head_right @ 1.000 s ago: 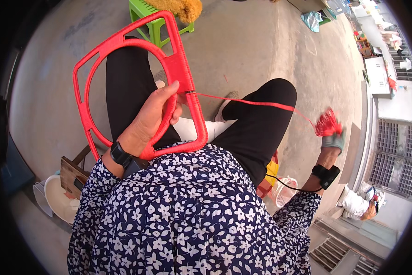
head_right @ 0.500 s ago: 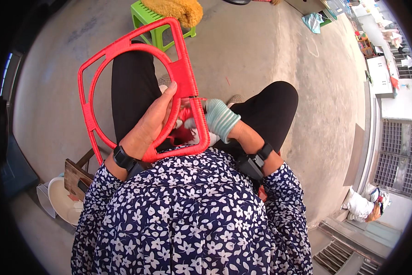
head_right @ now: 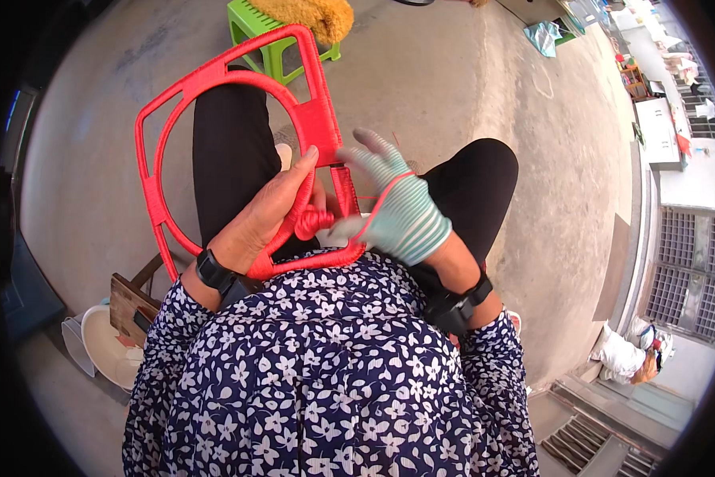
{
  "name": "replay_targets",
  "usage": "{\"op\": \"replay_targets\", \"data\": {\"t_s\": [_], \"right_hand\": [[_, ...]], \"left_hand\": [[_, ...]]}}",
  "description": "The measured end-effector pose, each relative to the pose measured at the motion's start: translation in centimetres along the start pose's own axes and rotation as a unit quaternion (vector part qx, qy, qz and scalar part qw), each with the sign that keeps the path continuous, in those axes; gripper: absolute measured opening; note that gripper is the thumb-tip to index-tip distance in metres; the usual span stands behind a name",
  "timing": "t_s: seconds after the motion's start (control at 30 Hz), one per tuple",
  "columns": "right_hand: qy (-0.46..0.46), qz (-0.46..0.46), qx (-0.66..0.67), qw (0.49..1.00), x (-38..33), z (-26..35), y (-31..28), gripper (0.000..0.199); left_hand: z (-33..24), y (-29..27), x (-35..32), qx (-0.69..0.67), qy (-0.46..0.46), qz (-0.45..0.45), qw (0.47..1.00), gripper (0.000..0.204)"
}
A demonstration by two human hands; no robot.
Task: Wrapping a length of red cord around a red plastic furniture frame component.
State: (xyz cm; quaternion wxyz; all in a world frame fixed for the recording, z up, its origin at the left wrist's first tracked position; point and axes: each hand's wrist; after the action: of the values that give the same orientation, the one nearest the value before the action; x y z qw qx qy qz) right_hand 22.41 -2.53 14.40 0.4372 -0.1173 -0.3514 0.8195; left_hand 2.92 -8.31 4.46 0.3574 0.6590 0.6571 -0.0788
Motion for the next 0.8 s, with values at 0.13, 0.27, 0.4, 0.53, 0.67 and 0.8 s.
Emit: {"op": "replay_targets", "data": {"t_s": [0.13, 0.27, 0.4, 0.53, 0.67, 0.8], "right_hand": [[-0.177, -0.059, -0.14, 0.972, 0.1, 0.8, 1.4, 0.084], [-0.22, -0.091, -0.143, 0.961, 0.4, 0.7, 2.6, 0.049], [0.086, -0.24, 0.368, 0.894, 0.5, 1.0, 0.2, 0.026], [0.102, -0.089, 0.208, 0.969, -0.3, -1.4, -6.2, 0.021], [0.042, 0.057, -0.393, 0.917, -0.3, -4.8, -9.7, 0.016], [0.227, -0.47, -0.149, 0.84, -2.0, -18.9, -18.7, 0.016]], "left_hand": [[-1.9, 2.9, -1.7, -0.201, 0.038, 0.015, 0.979, 0.059], [-1.9, 3.1, -1.5, -0.279, 0.097, 0.007, 0.955, 0.049], [-1.5, 1.2, -0.6, -0.167, 0.08, -0.084, 0.979, 0.04], [-2.3, 1.8, -1.6, -0.085, 0.03, -0.004, 0.996, 0.039], [-2.7, 1.8, -1.9, -0.042, 0.013, 0.043, 0.998, 0.037], [-3.2, 2.4, -2.3, -0.019, 0.036, 0.073, 0.997, 0.03]]}}
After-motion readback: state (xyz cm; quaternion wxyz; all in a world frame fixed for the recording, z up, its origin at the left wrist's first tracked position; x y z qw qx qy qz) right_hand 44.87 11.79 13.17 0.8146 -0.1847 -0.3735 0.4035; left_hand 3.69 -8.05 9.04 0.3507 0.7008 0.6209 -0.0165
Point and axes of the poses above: each hand's wrist, its own x-axis towards the middle knuckle, its own y-axis out of the palm, z = x × y, and after that the axes turned 13 degrees about -z, right-handed
